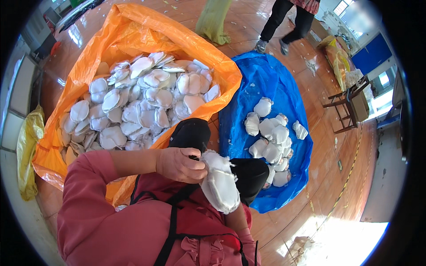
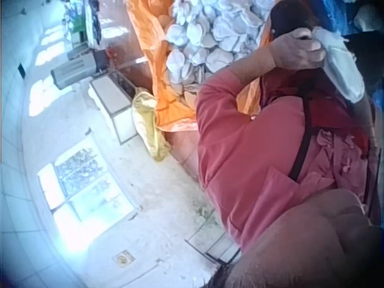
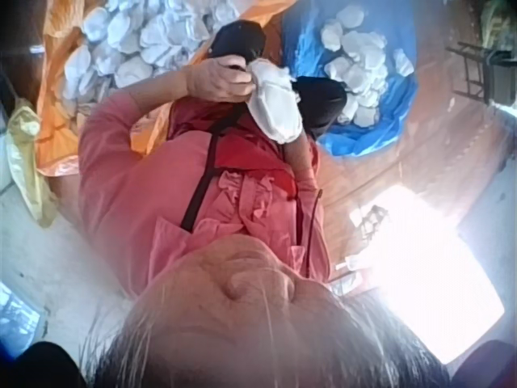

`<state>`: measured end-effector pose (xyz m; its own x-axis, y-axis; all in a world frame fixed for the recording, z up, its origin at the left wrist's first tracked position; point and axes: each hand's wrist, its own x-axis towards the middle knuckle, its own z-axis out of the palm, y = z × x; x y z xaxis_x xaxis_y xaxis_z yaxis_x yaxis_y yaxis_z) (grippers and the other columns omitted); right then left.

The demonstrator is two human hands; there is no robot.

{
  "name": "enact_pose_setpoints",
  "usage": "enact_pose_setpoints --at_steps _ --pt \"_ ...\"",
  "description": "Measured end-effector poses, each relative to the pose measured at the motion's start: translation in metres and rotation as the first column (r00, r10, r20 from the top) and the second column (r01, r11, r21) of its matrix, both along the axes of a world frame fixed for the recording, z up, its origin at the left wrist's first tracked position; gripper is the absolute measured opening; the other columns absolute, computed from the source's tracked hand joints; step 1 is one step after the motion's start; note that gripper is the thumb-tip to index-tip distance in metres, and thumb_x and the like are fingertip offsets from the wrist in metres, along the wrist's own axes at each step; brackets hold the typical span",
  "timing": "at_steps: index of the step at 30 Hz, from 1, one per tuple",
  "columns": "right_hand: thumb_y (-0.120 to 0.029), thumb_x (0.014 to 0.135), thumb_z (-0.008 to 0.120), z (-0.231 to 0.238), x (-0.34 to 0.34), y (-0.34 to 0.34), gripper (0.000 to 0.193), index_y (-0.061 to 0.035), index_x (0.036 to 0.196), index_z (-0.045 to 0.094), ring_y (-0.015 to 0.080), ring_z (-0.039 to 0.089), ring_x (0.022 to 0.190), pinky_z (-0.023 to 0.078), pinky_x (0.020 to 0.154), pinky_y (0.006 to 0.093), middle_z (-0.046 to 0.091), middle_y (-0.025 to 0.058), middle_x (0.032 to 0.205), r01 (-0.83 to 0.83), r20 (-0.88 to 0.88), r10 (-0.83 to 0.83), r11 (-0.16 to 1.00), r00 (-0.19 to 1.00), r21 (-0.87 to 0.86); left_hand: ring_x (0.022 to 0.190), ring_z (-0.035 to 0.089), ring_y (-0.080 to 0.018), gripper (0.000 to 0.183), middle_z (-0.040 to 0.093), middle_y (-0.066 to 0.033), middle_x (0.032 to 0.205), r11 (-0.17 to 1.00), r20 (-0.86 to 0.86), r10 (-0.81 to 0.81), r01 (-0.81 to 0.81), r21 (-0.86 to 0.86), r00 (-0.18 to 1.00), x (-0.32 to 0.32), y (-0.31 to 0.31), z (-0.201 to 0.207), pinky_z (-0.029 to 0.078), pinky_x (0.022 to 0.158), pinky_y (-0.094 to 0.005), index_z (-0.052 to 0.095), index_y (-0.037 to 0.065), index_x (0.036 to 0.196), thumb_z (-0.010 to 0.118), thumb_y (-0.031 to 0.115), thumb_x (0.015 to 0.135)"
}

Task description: The person sits on the floor and repeatedly picks up white foam pieces from an orange sack, aligns them, and sews them together by hand using a needle and thread. Finished pairs are placed on a blue tarp beside them.

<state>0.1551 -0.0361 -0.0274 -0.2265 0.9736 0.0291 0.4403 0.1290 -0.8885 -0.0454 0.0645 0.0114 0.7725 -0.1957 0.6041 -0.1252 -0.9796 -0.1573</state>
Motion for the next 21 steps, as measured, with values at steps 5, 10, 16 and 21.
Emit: enact_pose_setpoints --at_steps 5,10,16,21 --pt "-0.009 0.089 0.062 0.003 -0.005 0.007 0.038 -0.0012 0.126 0.054 0.0302 0.059 0.103 0.048 0.092 0.0335 0.06 0.016 0.112 0.044 -0.094 -0.04 0.998 0.995 0.047 0.099 0.055 -0.0151 0.008 0.061 0.0046 0.097 0.941 0.01 0.17 -0.159 -0.299 0.985 0.005 -0.004 0.008 0.039 0.093 -0.0389 0.068 0.017 0.083 0.066 0.024 0.08" --pt "-0.026 0.093 0.066 -0.015 0.006 -0.011 0.069 -0.0096 0.15 0.03 0.025 0.047 0.131 0.04 0.109 0.042 0.044 0.0109 0.146 0.199 -0.777 -0.402 0.915 0.484 -0.35 0.091 0.057 -0.021 0.018 0.063 0.0021 0.078 0.688 -0.161 0.32 -0.346 -0.638 0.934 0.016 -0.004 0.018 0.04 0.089 -0.0387 0.066 0.011 0.072 0.077 0.024 0.073" --pt "-0.027 0.099 0.057 -0.031 0.024 -0.011 0.064 -0.0063 0.151 0.026 0.0259 0.046 0.132 0.041 0.109 0.0417 0.043 0.0133 0.147 0.061 -0.853 -0.389 0.917 0.348 -0.393 0.086 0.057 -0.0283 0.024 0.065 -0.007 0.093 0.572 -0.137 -0.024 -0.099 -0.814 0.99 0.016 -0.006 0.003 0.045 0.08 -0.0423 0.066 0.004 0.087 0.078 0.024 0.078" --pt "-0.028 0.099 0.055 -0.043 0.026 -0.015 0.063 -0.006 0.151 0.027 0.026 0.046 0.132 0.041 0.109 0.0415 0.043 0.0134 0.147 -0.085 -0.85 -0.424 0.879 0.314 -0.47 0.092 0.063 -0.0316 0.024 0.067 -0.0084 0.089 0.849 -0.621 -0.15 -0.221 -0.479 0.769 0.005 -0.008 -0.022 0.048 0.086 -0.0442 0.07 0.012 0.097 0.071 0.022 0.076"
